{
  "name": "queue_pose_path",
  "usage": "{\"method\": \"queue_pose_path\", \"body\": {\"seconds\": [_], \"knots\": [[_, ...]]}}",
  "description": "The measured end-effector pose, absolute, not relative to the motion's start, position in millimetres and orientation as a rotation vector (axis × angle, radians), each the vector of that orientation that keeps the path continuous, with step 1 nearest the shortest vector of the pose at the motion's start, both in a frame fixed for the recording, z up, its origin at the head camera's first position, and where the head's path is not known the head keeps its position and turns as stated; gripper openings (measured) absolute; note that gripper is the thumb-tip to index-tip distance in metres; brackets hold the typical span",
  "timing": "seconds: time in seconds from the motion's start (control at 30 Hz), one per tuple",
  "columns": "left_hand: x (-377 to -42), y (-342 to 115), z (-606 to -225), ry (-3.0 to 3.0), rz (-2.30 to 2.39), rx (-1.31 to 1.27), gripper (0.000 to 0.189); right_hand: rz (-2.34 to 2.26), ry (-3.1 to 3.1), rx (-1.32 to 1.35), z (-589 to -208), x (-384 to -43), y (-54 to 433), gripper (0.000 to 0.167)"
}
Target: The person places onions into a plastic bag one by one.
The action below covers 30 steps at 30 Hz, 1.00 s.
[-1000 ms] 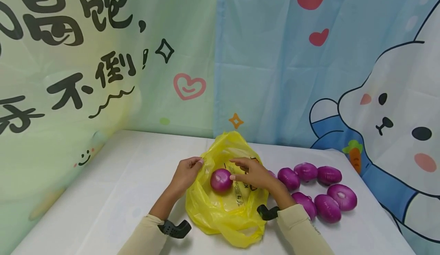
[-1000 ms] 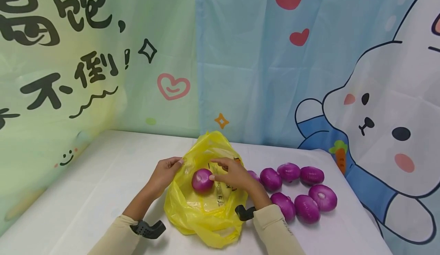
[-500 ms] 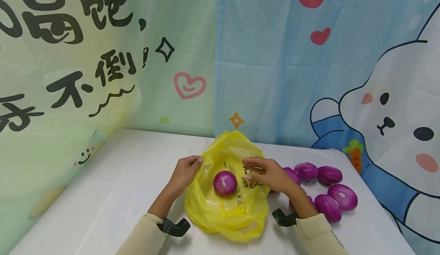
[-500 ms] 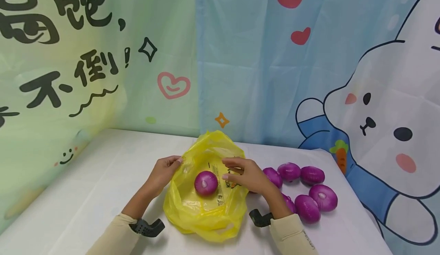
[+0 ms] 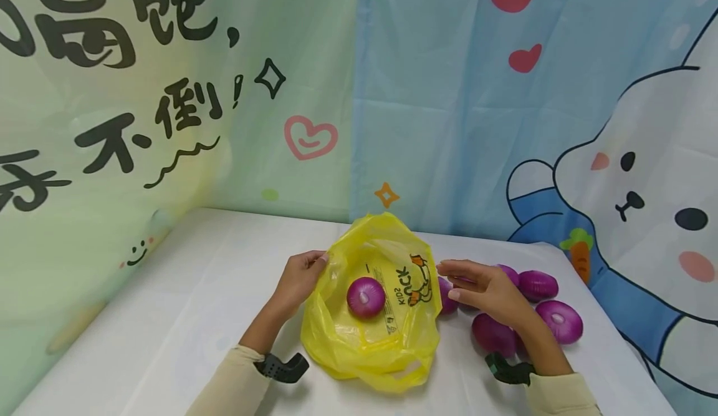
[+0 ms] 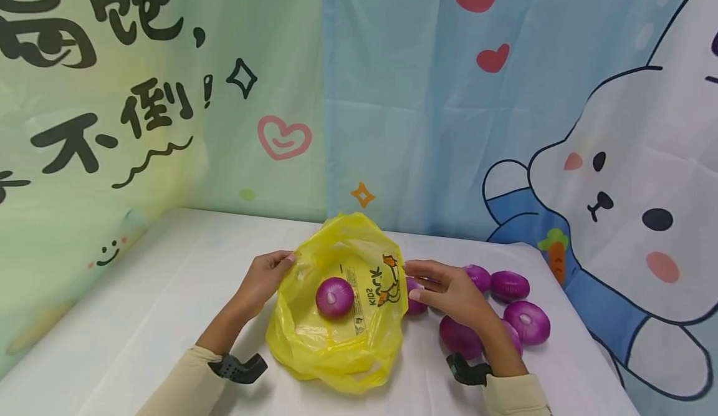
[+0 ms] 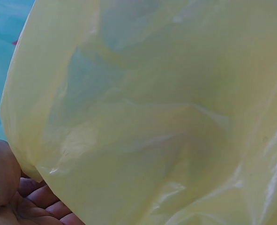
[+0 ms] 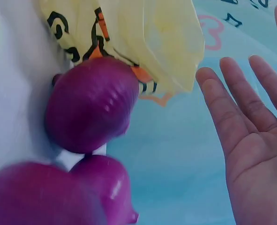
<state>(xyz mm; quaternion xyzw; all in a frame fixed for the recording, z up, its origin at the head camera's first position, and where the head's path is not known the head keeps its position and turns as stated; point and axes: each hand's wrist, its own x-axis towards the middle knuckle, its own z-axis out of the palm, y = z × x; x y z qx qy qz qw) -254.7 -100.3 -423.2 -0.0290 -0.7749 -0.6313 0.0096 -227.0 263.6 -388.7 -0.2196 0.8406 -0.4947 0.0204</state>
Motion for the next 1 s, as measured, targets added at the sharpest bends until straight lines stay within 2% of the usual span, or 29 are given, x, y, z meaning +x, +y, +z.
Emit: {"method": "queue_pose_path", "body": {"seconds": [0.57, 0.8, 1.0], "knots": [[-255, -101, -423, -2.43, -1.96, -0.078, 0.032, -1.261, 2.745, -0.424, -407, -247, 279, 0.063], [-255, -100, -423, -2.433, -1.958, -0.082, 0.031, -1.209, 2.736, -0.436, -412, -256, 274, 0.064], [-254, -100, -423, -2.437, -1.954, -0.071, 0.032, -1.137, 2.695, -0.574, -417, -260, 268, 0.06]]}}
